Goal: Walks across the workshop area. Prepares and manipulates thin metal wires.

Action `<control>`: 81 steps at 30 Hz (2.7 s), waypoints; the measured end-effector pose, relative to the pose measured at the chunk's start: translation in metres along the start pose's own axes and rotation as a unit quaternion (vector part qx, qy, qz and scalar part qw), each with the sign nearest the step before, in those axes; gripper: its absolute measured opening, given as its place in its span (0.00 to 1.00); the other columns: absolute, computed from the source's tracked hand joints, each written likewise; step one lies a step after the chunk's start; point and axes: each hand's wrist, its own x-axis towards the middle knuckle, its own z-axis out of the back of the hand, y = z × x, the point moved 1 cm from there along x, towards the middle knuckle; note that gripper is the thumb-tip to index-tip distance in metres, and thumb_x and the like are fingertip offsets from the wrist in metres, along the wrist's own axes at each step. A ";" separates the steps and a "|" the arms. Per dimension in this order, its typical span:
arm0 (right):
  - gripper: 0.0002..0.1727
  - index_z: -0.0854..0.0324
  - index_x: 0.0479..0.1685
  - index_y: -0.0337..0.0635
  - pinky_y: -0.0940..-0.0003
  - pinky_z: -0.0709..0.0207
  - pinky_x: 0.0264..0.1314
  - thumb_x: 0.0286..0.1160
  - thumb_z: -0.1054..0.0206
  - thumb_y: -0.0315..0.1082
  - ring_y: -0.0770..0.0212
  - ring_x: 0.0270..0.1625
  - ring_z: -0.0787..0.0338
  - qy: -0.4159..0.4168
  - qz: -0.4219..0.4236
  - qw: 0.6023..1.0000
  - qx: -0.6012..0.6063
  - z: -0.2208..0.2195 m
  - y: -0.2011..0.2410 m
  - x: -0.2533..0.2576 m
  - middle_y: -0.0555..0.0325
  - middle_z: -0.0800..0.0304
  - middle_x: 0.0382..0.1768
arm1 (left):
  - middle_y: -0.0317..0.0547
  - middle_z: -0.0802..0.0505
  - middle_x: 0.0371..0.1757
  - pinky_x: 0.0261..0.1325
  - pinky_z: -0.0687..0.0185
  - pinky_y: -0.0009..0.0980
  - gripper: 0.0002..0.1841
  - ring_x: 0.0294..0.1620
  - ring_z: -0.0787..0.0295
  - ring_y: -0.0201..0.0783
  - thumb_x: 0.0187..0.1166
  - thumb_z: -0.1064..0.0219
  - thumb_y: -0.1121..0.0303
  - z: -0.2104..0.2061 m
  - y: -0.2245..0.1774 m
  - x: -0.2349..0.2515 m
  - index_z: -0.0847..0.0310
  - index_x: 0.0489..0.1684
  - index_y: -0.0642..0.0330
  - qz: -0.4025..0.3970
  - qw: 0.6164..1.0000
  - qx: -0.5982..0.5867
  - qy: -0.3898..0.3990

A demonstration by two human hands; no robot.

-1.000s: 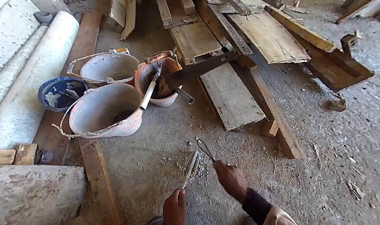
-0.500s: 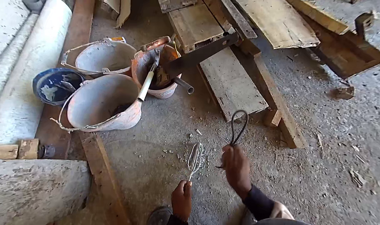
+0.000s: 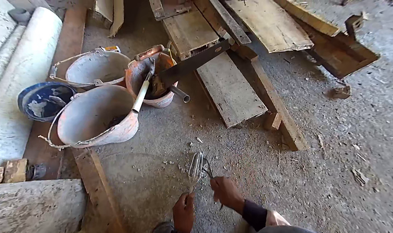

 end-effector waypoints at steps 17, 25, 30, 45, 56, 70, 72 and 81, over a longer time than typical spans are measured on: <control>0.31 0.21 0.33 0.43 0.59 0.17 0.29 0.94 0.63 0.52 0.63 0.22 0.14 -0.265 0.181 0.942 0.096 0.026 0.026 0.006 0.63 0.19 0.17 | 0.44 0.10 0.27 0.36 0.17 0.41 0.19 0.25 0.16 0.37 0.86 0.40 0.57 0.004 0.007 0.007 0.08 0.43 0.63 0.005 0.999 -0.029 -0.021; 0.30 0.16 0.45 0.42 0.46 0.15 0.46 0.93 0.61 0.53 0.53 0.37 0.07 -0.068 0.073 0.995 -0.029 0.008 0.030 0.007 0.54 0.10 0.30 | 0.44 0.11 0.26 0.36 0.18 0.41 0.18 0.25 0.17 0.37 0.86 0.39 0.57 0.006 0.004 0.009 0.08 0.43 0.63 0.004 0.999 -0.028 -0.022; 0.31 0.16 0.47 0.40 0.38 0.18 0.52 0.93 0.61 0.53 0.42 0.47 0.07 -0.024 0.062 0.990 -0.125 0.010 0.024 0.015 0.43 0.09 0.38 | 0.44 0.10 0.27 0.36 0.18 0.41 0.18 0.25 0.16 0.37 0.88 0.41 0.58 0.007 0.006 0.009 0.08 0.45 0.63 0.013 1.000 -0.015 -0.016; 0.30 0.22 0.40 0.43 0.66 0.17 0.26 0.96 0.64 0.55 0.70 0.23 0.15 -0.308 0.326 0.891 0.069 0.043 0.028 -0.022 0.68 0.17 0.21 | 0.32 0.27 0.16 0.24 0.34 0.30 0.25 0.15 0.36 0.29 0.92 0.55 0.56 0.013 0.021 0.015 0.15 0.32 0.60 0.048 0.994 -0.094 0.040; 0.28 0.19 0.40 0.40 0.50 0.19 0.28 0.93 0.60 0.49 0.52 0.23 0.13 -0.241 0.176 0.952 -0.073 0.022 0.037 -0.009 0.54 0.20 0.18 | 0.40 0.20 0.22 0.33 0.26 0.40 0.25 0.23 0.26 0.36 0.92 0.54 0.57 0.015 0.019 0.007 0.14 0.35 0.62 0.044 0.998 -0.028 0.033; 0.29 0.16 0.46 0.40 0.42 0.16 0.42 0.93 0.57 0.52 0.44 0.37 0.06 -0.134 0.117 0.973 -0.147 0.015 0.028 -0.009 0.46 0.10 0.29 | 0.45 0.16 0.24 0.37 0.22 0.46 0.23 0.27 0.19 0.42 0.92 0.51 0.57 0.012 0.011 0.001 0.13 0.38 0.64 0.048 0.999 0.001 0.024; 0.31 0.16 0.46 0.41 0.39 0.18 0.49 0.92 0.59 0.55 0.42 0.46 0.07 -0.040 0.055 0.981 -0.181 0.013 0.027 0.001 0.44 0.09 0.35 | 0.45 0.15 0.25 0.37 0.22 0.45 0.23 0.27 0.20 0.41 0.92 0.51 0.57 0.013 0.010 0.003 0.13 0.38 0.64 0.044 0.999 0.002 0.029; 0.30 0.17 0.39 0.40 0.40 0.19 0.45 0.91 0.58 0.53 0.44 0.39 0.08 -0.037 0.103 0.985 -0.134 0.015 0.024 0.001 0.46 0.12 0.30 | 0.50 0.11 0.29 0.42 0.18 0.50 0.24 0.32 0.14 0.46 0.92 0.52 0.58 0.011 0.005 0.004 0.12 0.40 0.66 0.037 0.999 0.012 0.025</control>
